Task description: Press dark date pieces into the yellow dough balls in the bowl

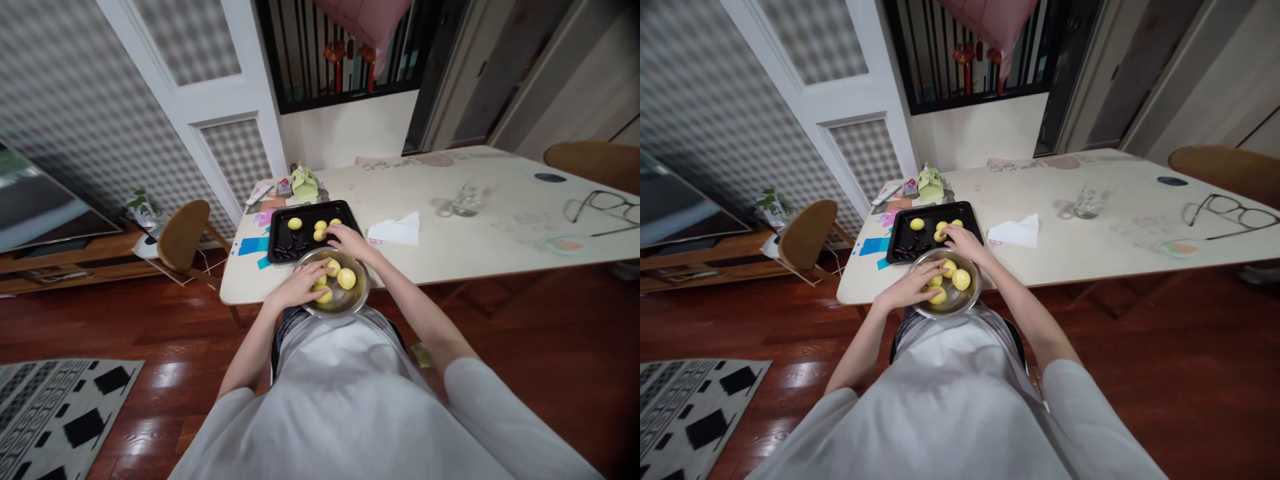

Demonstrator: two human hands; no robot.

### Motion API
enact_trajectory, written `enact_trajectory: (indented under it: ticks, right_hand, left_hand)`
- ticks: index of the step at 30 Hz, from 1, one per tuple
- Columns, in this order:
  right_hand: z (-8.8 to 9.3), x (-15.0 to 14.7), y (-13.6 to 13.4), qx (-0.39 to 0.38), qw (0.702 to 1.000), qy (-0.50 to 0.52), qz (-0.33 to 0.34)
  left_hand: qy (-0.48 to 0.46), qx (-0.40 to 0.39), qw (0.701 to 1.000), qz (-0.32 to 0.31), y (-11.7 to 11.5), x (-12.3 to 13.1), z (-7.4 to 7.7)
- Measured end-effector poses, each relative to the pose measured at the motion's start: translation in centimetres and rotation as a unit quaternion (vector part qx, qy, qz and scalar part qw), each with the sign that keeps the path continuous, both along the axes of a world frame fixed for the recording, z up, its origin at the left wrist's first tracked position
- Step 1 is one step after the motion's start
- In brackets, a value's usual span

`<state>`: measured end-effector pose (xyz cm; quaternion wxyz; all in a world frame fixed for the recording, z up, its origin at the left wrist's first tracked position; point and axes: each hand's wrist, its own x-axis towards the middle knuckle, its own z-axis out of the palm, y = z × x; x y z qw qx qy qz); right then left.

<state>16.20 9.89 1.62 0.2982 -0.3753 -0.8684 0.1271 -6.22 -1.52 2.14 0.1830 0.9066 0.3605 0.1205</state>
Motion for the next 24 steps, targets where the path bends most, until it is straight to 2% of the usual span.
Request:
enact_trajectory:
  ticks: [2, 6, 10, 14, 17, 19, 22, 24]
  right_hand:
    - [-0.3, -1.0, 2.1, 0.002, 0.999, -0.05, -0.014]
    - [-0.6, -2.9, 4.6, 0.025, 0.991, -0.128, 0.013]
    - [-0.5, -3.8, 5.4, 0.024, 0.989, -0.145, 0.018]
    - [-0.1, -3.6, 5.1, 0.023, 0.99, -0.142, 0.005]
    - [0.8, -2.9, 3.8, 0.024, 0.992, -0.126, -0.005]
    - [1.6, -2.1, 2.0, 0.026, 0.995, -0.094, -0.002]
    - [2.9, -0.5, -2.1, 0.026, 0.999, 0.009, 0.026]
    - [3.4, 0.6, -5.3, 0.023, 0.998, 0.029, 0.055]
  left_hand:
    - [0.004, -0.006, 1.0, 0.0, 0.0, 0.0, 0.2]
    - [0.011, -0.015, 1.0, -0.002, -0.1, -0.1, 0.3]
    - [0.005, -0.01, 1.0, -0.003, 0.0, -0.3, 0.2]
    - [0.002, -0.011, 1.0, -0.004, 0.0, -0.3, 0.1]
    - [0.006, -0.018, 1.0, -0.005, 0.0, -0.4, 0.1]
    - [0.006, -0.018, 1.0, -0.005, 0.0, -0.4, 0.1]
    - [0.0, -0.014, 1.0, 0.001, 0.0, -0.3, 0.0]
    - [0.001, -0.013, 1.0, 0.006, 0.1, -0.3, -0.1]
